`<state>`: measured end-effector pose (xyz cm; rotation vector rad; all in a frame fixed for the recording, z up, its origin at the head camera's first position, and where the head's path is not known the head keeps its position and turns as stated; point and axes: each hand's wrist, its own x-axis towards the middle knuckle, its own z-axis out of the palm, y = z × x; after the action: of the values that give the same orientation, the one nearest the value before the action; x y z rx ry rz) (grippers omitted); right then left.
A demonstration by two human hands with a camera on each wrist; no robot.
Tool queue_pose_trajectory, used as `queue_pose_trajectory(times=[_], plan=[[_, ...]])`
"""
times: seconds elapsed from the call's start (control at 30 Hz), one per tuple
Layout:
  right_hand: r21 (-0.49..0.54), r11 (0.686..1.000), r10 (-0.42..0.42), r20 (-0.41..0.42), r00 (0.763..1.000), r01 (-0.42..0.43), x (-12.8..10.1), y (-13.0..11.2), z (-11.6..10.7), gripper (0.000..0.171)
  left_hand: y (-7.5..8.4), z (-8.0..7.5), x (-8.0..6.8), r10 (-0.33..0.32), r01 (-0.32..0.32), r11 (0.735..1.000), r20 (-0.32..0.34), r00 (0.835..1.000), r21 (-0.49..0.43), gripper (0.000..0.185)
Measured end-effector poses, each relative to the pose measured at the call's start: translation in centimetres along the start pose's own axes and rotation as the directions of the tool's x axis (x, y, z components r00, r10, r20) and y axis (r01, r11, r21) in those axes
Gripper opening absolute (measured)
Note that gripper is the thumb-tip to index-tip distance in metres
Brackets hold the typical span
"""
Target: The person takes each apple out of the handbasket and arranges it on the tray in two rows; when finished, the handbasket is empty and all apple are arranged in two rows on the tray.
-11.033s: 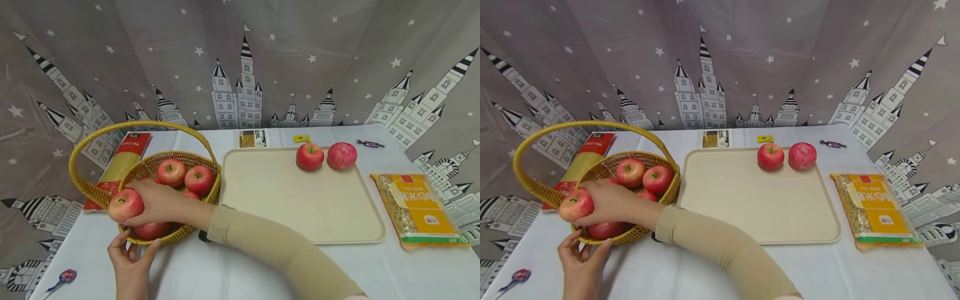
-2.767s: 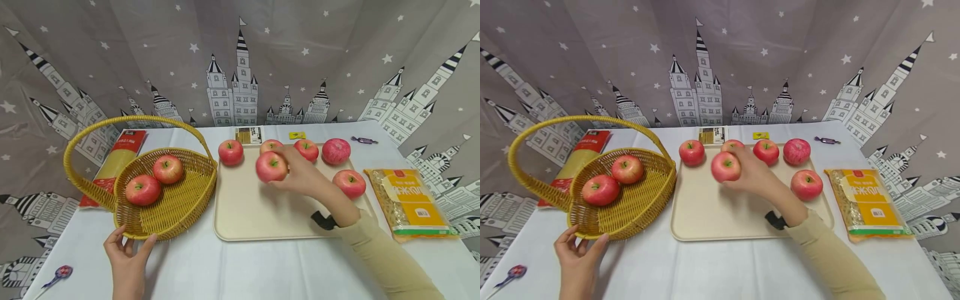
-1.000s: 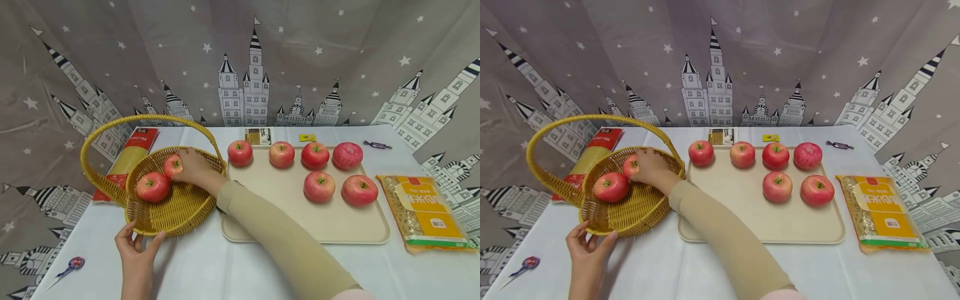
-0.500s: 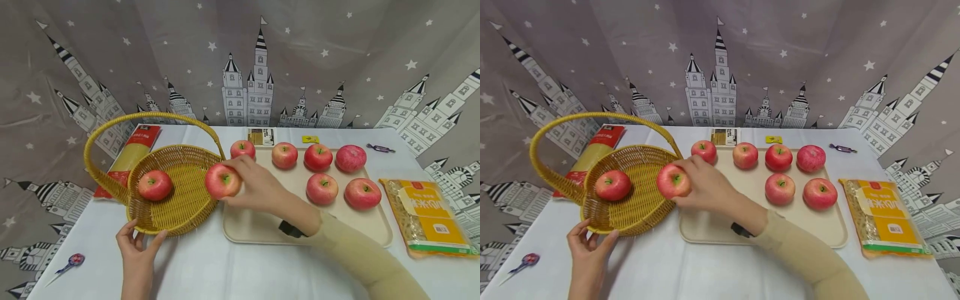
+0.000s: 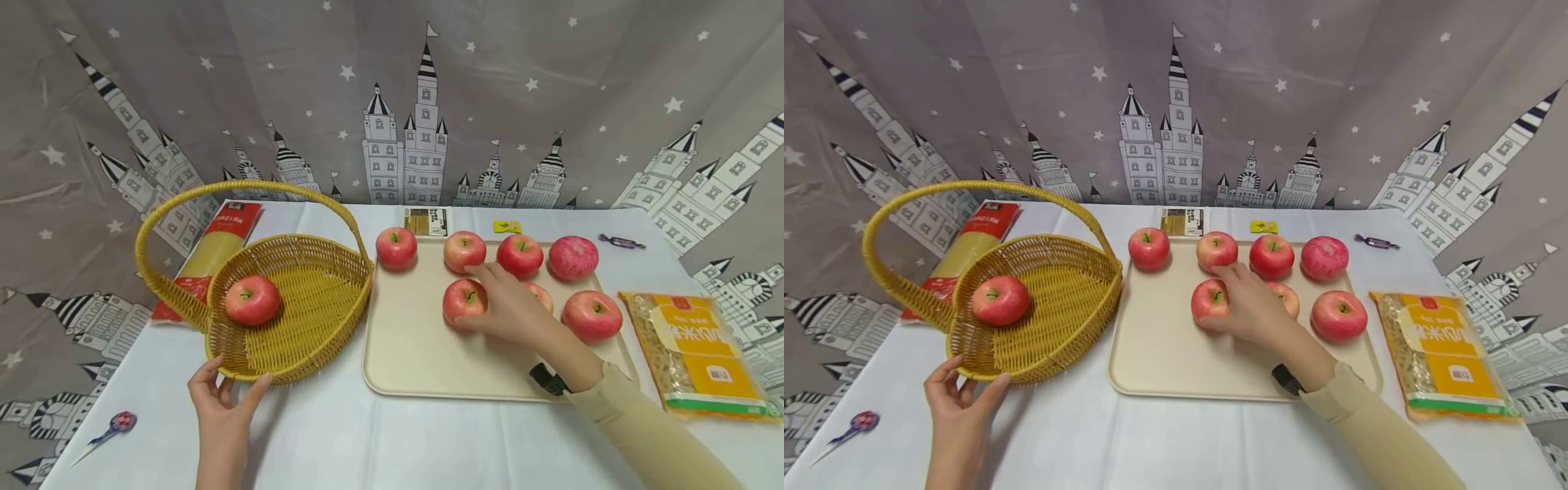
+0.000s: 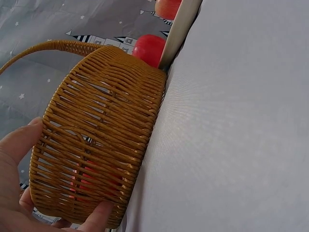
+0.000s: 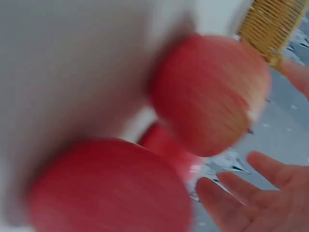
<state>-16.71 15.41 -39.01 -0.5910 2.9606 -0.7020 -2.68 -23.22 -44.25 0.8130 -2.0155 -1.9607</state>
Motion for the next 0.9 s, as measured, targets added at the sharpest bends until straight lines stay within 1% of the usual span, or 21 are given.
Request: queue_pose_trajectory(times=[0.1,0.2,0.27,0.33,0.43,0.5,0.57,0.6,0.77,0.9], plan=[[0.031,0.999,-0.037,-0.039,0.999,0.039,0.8,-1.9,-0.6,0.083,-0.1,-0.1,-0.1,0.009,-0.009,1.0,0.0,1.0,-0.014,0.077],[0.076,0.99,-0.118,-0.061,0.991,0.122,2.0,-4.7,-0.5,0.073,-0.1,-0.2,-0.2,0.014,-0.014,1.0,-0.003,1.0,-0.025,0.076],[0.102,0.975,-0.191,-0.056,0.98,0.196,2.9,-6.9,0.3,0.067,-0.1,-0.2,-0.2,0.015,-0.015,1.0,-0.007,1.0,-0.02,0.076],[0.12,0.955,-0.266,-0.04,0.963,0.269,3.8,-9.1,1.4,0.065,-0.1,-0.1,-0.3,0.021,-0.021,1.0,-0.008,1.0,-0.015,0.076],[0.153,0.921,-0.363,-0.007,0.932,0.359,5.3,-12.6,3.5,0.067,-0.1,0.2,-0.2,0.041,-0.042,0.999,-0.009,0.999,-0.013,0.075],[0.167,0.906,-0.397,0.023,0.917,0.388,6.4,-14.9,4.8,0.071,-0.1,0.3,-0.2,0.061,-0.062,0.998,-0.007,0.998,-0.024,0.075],[0.179,0.9,-0.41,0.047,0.911,0.396,7.7,-17.0,6.2,0.075,-0.1,0.4,-0.3,0.074,-0.075,0.997,-0.008,0.997,-0.03,0.075],[0.185,0.903,-0.404,0.06,0.913,0.388,8.3,-18.0,6.9,0.077,-0.1,0.3,-0.3,0.081,-0.081,0.996,-0.006,0.997,-0.035,0.075],[0.2,0.932,-0.331,0.13,0.935,0.302,11.6,-22.0,10.1,0.087,0.0,0.3,-0.2,0.102,-0.101,0.993,0.004,0.995,-0.056,0.075],[0.169,0.96,-0.253,0.191,0.948,0.222,13.5,-24.3,11.7,0.091,0.0,0.2,-0.1,0.117,-0.116,0.991,0.016,0.993,-0.069,0.074]])
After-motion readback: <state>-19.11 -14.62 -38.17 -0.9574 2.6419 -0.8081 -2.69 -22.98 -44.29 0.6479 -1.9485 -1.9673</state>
